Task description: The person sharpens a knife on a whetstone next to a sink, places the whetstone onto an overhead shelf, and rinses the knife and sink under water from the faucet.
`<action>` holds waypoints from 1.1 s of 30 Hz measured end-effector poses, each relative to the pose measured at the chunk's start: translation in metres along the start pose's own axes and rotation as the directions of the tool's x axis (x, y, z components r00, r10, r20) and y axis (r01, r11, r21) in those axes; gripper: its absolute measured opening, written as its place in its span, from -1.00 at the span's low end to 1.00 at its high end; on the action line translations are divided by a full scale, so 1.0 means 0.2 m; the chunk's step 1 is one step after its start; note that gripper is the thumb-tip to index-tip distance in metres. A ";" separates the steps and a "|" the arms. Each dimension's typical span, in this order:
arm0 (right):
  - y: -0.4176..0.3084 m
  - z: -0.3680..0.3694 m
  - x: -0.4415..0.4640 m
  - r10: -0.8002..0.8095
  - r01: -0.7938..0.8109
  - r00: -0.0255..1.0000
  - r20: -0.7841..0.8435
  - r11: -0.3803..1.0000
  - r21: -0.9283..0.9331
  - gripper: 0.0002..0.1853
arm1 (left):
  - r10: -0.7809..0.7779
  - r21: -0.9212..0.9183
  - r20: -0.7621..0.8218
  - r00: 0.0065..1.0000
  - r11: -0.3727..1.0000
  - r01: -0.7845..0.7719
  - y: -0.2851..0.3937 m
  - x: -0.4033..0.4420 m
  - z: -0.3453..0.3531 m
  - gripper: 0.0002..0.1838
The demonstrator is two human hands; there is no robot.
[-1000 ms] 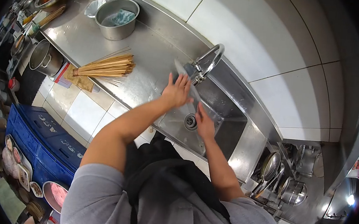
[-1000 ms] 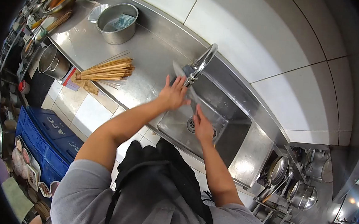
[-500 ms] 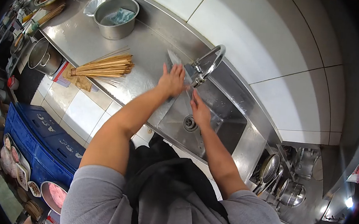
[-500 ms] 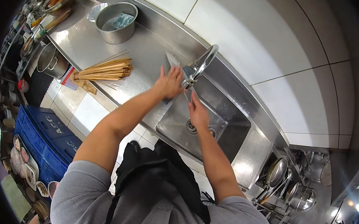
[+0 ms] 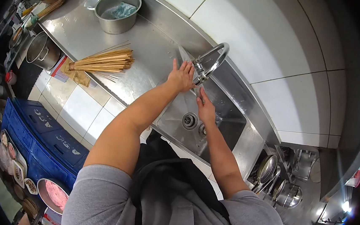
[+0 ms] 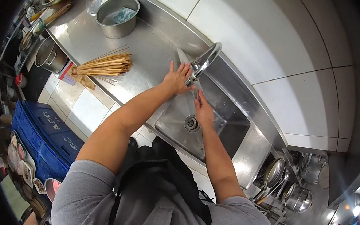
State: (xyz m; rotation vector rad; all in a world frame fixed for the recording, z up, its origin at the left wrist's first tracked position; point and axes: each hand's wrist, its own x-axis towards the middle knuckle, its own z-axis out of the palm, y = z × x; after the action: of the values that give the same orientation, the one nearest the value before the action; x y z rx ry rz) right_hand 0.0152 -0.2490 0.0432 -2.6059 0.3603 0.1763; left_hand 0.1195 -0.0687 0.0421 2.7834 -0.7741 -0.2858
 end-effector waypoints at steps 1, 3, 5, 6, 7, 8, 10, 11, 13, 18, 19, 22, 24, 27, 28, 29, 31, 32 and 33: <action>0.01 -0.03 -0.04 -0.005 0.005 1.000 -0.008 1.000 0.001 -0.40 | -0.004 -0.026 0.033 0.999 1.000 0.005 -0.01 0.02 -0.04 -0.02; 0.10 -0.05 -0.21 -0.073 0.073 0.997 0.006 0.996 0.043 -0.40 | 0.038 -0.013 0.046 0.998 0.999 -0.038 0.07 -0.15 -0.05 -0.02; 0.15 -0.12 -0.49 -0.101 0.098 0.994 0.032 0.992 0.082 -0.39 | 0.095 -0.022 0.058 0.994 0.995 -0.094 0.21 -0.41 -0.01 0.00; 0.20 -0.13 -0.64 -0.066 0.061 0.996 0.053 0.994 0.087 -0.38 | 0.107 -0.034 0.041 0.993 0.994 -0.106 0.28 -0.51 0.01 0.00; 0.22 -0.13 -0.73 -0.034 0.028 0.997 0.068 0.995 0.093 -0.38 | 0.109 -0.033 0.046 0.993 0.994 -0.108 0.32 -0.59 0.04 0.00; 0.21 -0.14 -0.75 -0.035 0.028 0.997 0.064 0.995 0.096 -0.38 | 0.118 -0.064 0.095 0.988 0.992 -0.112 0.36 -0.63 0.07 0.01; 0.20 -0.16 -0.78 0.153 -0.155 0.963 0.222 0.988 -0.010 -0.38 | 0.135 -0.089 0.141 0.981 0.988 -0.123 0.34 -0.61 0.12 0.01; 0.22 -0.12 -0.73 0.159 -0.161 0.964 0.215 0.987 -0.010 -0.38 | 0.158 -0.029 0.086 0.984 0.987 -0.156 0.30 -0.53 0.16 0.01; 0.27 -0.02 -0.50 0.014 -0.009 0.999 0.048 0.994 -0.109 -0.38 | 0.184 0.039 0.007 0.983 0.982 -0.184 0.23 -0.36 0.19 0.01; 0.05 -0.10 -0.28 0.065 -0.065 0.998 -0.005 0.996 -0.055 -0.39 | 0.165 -0.013 0.103 0.981 0.986 -0.164 0.11 -0.12 0.02 -0.02; 0.09 -0.09 -0.34 0.070 -0.070 0.998 -0.008 0.996 -0.051 -0.39 | 0.182 -0.017 0.043 0.982 0.983 -0.181 0.10 -0.12 0.04 -0.02; 0.19 -0.06 -0.71 0.002 -0.007 0.998 0.057 0.997 0.075 -0.38 | 0.187 0.061 -0.006 0.982 0.981 -0.186 0.25 -0.49 0.16 0.00; 0.20 -0.05 -0.81 0.051 -0.057 0.993 0.110 0.997 0.047 -0.38 | 0.172 0.001 0.054 0.984 0.985 -0.172 0.29 -0.60 0.16 0.00; 0.21 -0.03 -0.71 0.077 -0.081 0.991 0.108 0.996 0.032 -0.37 | 0.194 -0.002 0.038 0.980 0.981 -0.194 0.29 -0.56 0.20 0.00; 0.20 -0.05 -0.62 0.074 -0.078 0.992 0.103 0.997 0.026 -0.37 | 0.183 0.024 0.020 0.983 0.983 -0.184 0.26 -0.45 0.20 0.00; 0.15 -0.07 -0.53 0.118 -0.118 0.988 0.099 0.993 0.001 -0.37 | 0.169 0.054 0.001 0.986 0.984 -0.168 0.22 -0.35 0.18 0.00; 0.06 -0.08 -0.45 0.166 -0.165 0.981 0.103 0.986 -0.019 -0.38 | 0.137 0.039 0.027 0.990 0.990 -0.138 0.19 -0.21 0.09 0.00; 0.02 -0.10 -0.43 0.184 -0.184 0.978 0.099 0.983 -0.011 -0.38 | 0.113 0.017 0.054 0.992 0.993 -0.114 0.20 -0.18 0.06 0.00; 0.00 -0.11 -0.43 0.200 -0.201 0.975 0.092 0.980 -0.002 -0.37 | 0.112 0.009 0.073 0.991 0.994 -0.113 0.20 -0.19 0.04 0.00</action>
State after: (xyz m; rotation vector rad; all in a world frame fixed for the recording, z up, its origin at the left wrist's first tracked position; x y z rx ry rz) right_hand -0.0651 -0.2415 0.0784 -2.5404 0.5898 0.3622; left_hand 0.0670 -0.0830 0.0506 2.7418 -0.9501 -0.3635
